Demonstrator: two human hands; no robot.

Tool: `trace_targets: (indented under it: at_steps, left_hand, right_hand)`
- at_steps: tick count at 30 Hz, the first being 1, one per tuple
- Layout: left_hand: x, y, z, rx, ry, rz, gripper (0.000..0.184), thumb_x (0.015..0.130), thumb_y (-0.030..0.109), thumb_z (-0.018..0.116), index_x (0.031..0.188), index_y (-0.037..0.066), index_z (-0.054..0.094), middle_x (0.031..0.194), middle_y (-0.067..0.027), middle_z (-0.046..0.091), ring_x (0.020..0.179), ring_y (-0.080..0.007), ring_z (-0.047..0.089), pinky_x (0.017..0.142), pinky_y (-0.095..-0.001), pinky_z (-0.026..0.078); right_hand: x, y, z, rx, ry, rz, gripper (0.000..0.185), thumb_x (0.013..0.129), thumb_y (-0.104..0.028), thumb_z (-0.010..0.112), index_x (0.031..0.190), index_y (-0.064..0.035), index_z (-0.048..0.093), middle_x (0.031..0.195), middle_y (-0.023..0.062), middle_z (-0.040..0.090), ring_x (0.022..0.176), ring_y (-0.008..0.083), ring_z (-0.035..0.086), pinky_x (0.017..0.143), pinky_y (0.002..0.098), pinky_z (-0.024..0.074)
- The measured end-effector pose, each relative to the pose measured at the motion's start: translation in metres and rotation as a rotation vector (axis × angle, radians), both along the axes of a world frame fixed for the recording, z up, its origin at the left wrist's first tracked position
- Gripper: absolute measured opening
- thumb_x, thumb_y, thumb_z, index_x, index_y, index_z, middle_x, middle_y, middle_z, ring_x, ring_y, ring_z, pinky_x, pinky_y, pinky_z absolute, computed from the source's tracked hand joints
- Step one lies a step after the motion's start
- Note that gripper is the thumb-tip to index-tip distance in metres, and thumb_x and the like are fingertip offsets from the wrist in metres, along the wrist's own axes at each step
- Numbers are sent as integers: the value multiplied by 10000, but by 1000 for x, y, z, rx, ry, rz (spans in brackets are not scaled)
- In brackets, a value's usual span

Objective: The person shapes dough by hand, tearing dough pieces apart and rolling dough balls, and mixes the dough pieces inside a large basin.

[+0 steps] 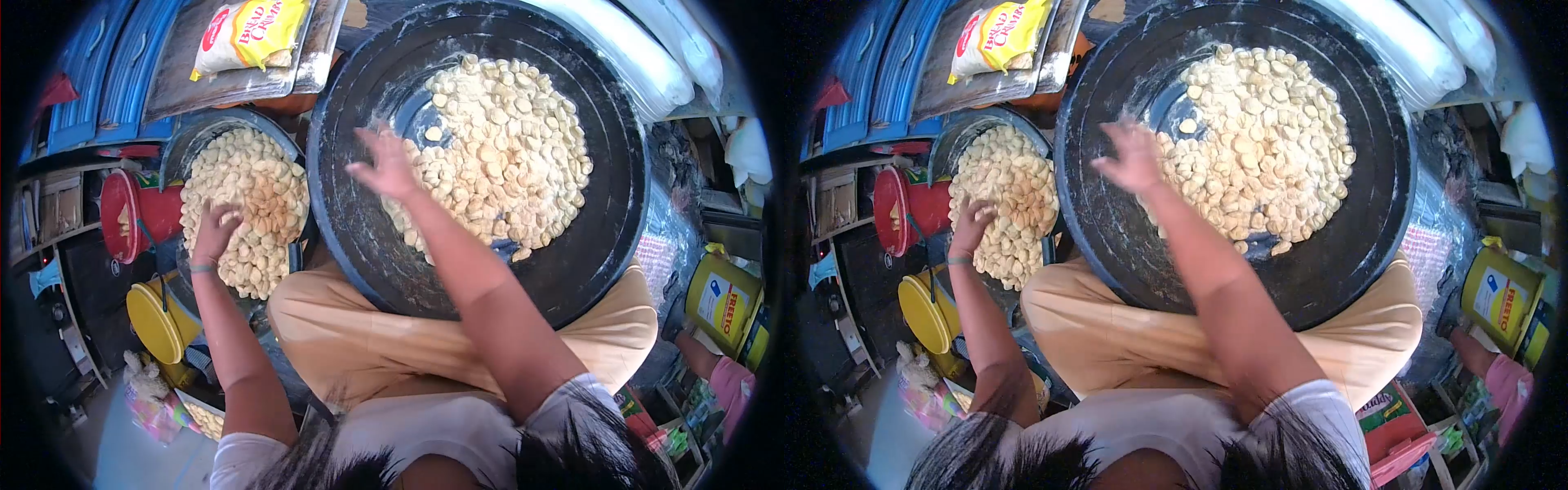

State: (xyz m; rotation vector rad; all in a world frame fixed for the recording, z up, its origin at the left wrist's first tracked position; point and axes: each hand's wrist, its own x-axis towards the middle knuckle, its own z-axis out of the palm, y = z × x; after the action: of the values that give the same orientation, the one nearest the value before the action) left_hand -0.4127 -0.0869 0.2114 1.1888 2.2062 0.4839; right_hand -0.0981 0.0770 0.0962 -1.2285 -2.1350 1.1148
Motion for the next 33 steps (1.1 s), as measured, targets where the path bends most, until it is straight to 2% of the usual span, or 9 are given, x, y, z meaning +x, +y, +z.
trace_targets:
  at_steps: [3, 7, 9, 12, 17, 19, 21, 30, 33]
  left_hand:
    - [50, 1, 35, 37, 123, -78, 174, 781, 144, 682, 910, 28, 671, 1234, -235, 528, 1297, -353, 355, 1062, -372, 284]
    - [169, 98, 26, 15, -601, -424, 335, 882, 267, 605, 1050, -22, 628, 1197, -147, 576, 1131, -223, 520, 985, -329, 371]
    - [200, 161, -49, -166, -551, -644, 443, 895, 380, 571, 1102, -10, 604, 1110, -142, 602, 1076, -199, 541, 927, -321, 407]
    - [231, 226, -157, -182, -178, -509, 592, 876, 547, 488, 1198, 55, 554, 1247, -177, 513, 1145, -315, 498, 967, -408, 377]
    - [277, 212, -207, -444, 137, -419, 761, 815, 686, 438, 1362, 157, 437, 1492, -141, 250, 1379, -315, 214, 1025, -601, 255]
    - [297, 182, -183, -613, 111, -531, 783, 808, 700, 432, 1377, 162, 418, 1481, -151, 280, 1368, -316, 251, 1045, -573, 251]
    - [288, 177, -185, -664, 47, -576, 790, 801, 706, 435, 1375, 162, 422, 1446, -161, 340, 1339, -318, 311, 1060, -531, 257]
    - [292, 132, -164, -775, -341, -1064, 754, 792, 662, 482, 1332, 136, 482, 1391, -146, 433, 1281, -298, 414, 1056, -428, 311]
    - [287, 118, -169, -511, -163, -595, 777, 784, 674, 483, 1352, 144, 463, 1439, -141, 366, 1291, -320, 398, 1073, -412, 280]
  right_hand:
    - [117, -31, -81, -135, -722, 16, 805, 753, -637, 566, 1423, -255, 334, 1520, 162, 163, 1395, 355, 156, 1090, 611, 83]
    - [152, -85, -24, -381, -611, 571, 717, 759, -543, 631, 1363, -208, 438, 1452, 162, 302, 1380, 342, 193, 1085, 596, 122]
    - [195, -94, -41, -447, -13, 495, 563, 793, -408, 670, 1257, -118, 535, 1274, 162, 485, 1234, 304, 431, 1028, 461, 345]
    - [277, -74, -79, -905, -143, -348, 475, 808, -415, 681, 1054, -40, 526, 922, 80, 574, 671, 167, 615, 568, 269, 514]
    - [288, -83, -104, -1714, 59, -522, 1039, 731, -811, 430, 1349, 22, 375, 1278, 315, 444, 1176, 404, 462, 976, 521, 376]
    - [208, -86, -86, -1611, 295, -489, 1047, 736, -822, 400, 1431, -54, 246, 1435, 163, 343, 1314, 355, 321, 1021, 559, 308]
    - [169, -96, -144, -1797, 707, -551, 907, 778, -707, 523, 1409, -87, 324, 1393, 99, 426, 1281, 276, 395, 1028, 493, 342]
    - [229, -49, -91, -1905, -37, -146, 814, 830, -553, 598, 1425, -93, 287, 1429, 104, 366, 1241, 331, 422, 850, 654, 407]
    - [199, -90, -98, -1769, 188, -415, 843, 814, -616, 569, 1421, -103, 291, 1415, 110, 384, 1227, 327, 436, 874, 615, 416]
